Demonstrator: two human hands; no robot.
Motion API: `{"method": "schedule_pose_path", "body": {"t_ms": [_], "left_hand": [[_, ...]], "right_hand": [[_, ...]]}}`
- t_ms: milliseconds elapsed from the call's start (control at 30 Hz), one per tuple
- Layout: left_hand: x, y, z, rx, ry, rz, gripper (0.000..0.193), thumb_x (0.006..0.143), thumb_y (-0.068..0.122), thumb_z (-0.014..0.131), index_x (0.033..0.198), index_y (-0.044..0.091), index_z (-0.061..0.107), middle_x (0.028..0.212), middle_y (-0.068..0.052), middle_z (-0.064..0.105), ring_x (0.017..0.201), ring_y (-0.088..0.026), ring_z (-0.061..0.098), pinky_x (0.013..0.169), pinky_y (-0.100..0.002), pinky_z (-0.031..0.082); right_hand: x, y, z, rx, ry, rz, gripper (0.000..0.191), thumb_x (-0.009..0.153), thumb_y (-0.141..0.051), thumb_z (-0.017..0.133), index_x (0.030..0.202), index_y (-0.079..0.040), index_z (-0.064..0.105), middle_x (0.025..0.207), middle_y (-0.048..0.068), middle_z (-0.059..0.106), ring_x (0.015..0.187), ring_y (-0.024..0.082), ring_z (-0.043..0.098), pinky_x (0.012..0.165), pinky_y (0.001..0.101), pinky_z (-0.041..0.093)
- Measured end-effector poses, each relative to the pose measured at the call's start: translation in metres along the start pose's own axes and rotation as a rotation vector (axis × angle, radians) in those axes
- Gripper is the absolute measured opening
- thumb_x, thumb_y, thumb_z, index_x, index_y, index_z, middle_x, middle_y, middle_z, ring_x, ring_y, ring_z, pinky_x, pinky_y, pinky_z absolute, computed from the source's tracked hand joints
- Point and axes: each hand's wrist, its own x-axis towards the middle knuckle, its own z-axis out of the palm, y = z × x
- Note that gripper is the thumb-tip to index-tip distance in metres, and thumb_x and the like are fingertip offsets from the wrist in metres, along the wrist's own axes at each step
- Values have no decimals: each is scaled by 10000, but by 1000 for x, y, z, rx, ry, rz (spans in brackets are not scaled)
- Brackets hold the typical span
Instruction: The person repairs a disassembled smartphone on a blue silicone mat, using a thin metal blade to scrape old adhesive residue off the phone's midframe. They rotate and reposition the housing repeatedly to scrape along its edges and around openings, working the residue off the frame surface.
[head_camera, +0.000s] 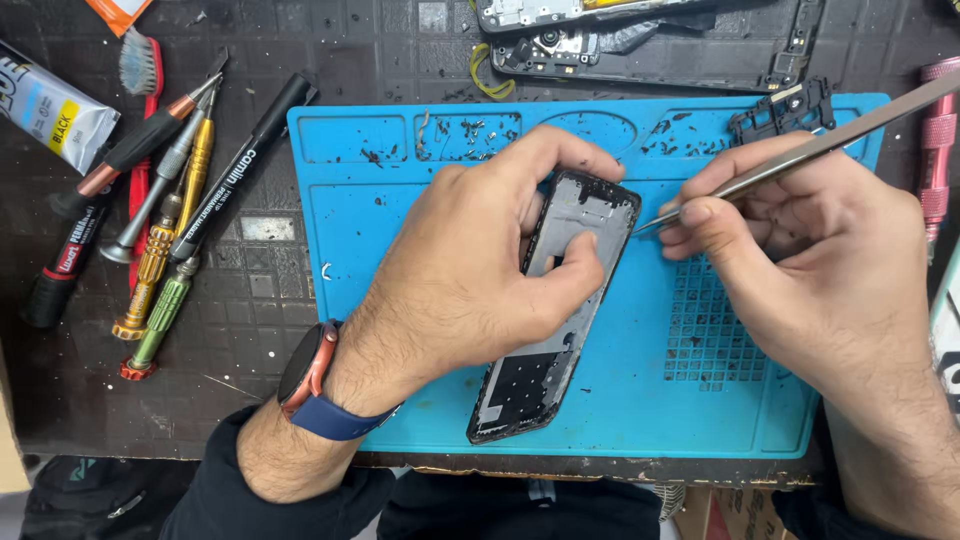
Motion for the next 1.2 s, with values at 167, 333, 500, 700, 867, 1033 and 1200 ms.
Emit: {"method": "schedule_pose_path", "body": {"t_ms": [167,333,500,700,867,1033,1200], "left_hand": [[0,-1,1,-5,-1,-3,392,829,165,714,1217,136,666,492,24,462,403,-82,435,406,-312,326],[2,-7,0,-191,-50,-89,386,867,146,710,1250,105,677,535,60,483,468,-20,413,410,-266,321],[10,-22,-3,-698,-158,-64,415,937,42,660,1337,-23,569,819,23,707,656,-13,633,511,-213,504],[9,-29,-4,-832,-272,-40,380,996,20,643,1360,-56,567,1047,-81,750,883,-80,731,737,-242,636],[8,-28,-9,-756,-324,-76,384,975,35,641,1345,-55,591,965,-83,755,801,-72,709,653,-232,595],[8,-28,-8,-768,-351,-90,385,965,14,638,1337,-72,591,961,-55,753,805,-59,700,668,-225,594],[7,-28,-8,-801,-362,-112,390,947,-20,639,1330,-78,594,940,-23,736,795,-34,676,672,-215,585]], "right_hand": [[-2,-2,2,49,37,8,136,1003,-2,615,1120,25,551,977,100,688,900,154,724,787,260,628],[-4,-5,-6,-461,-2,-470,174,978,97,595,1115,2,545,1001,111,594,945,223,631,839,342,512],[3,-1,-7,-725,-46,-650,459,716,64,804,1145,-55,690,848,100,560,819,294,549,753,453,468],[4,0,-5,-746,5,-679,440,715,41,854,1104,-149,774,795,39,525,771,224,538,713,364,466],[3,-4,-10,-756,-20,-740,403,652,1,848,1014,-166,788,717,6,491,710,239,517,675,394,433],[2,-5,-13,-799,-120,-705,343,658,-31,830,971,-159,772,724,15,490,738,250,526,685,409,432],[5,-3,-13,-796,-185,-738,335,712,-35,785,1023,-152,739,769,23,490,759,265,513,688,418,415]]}}
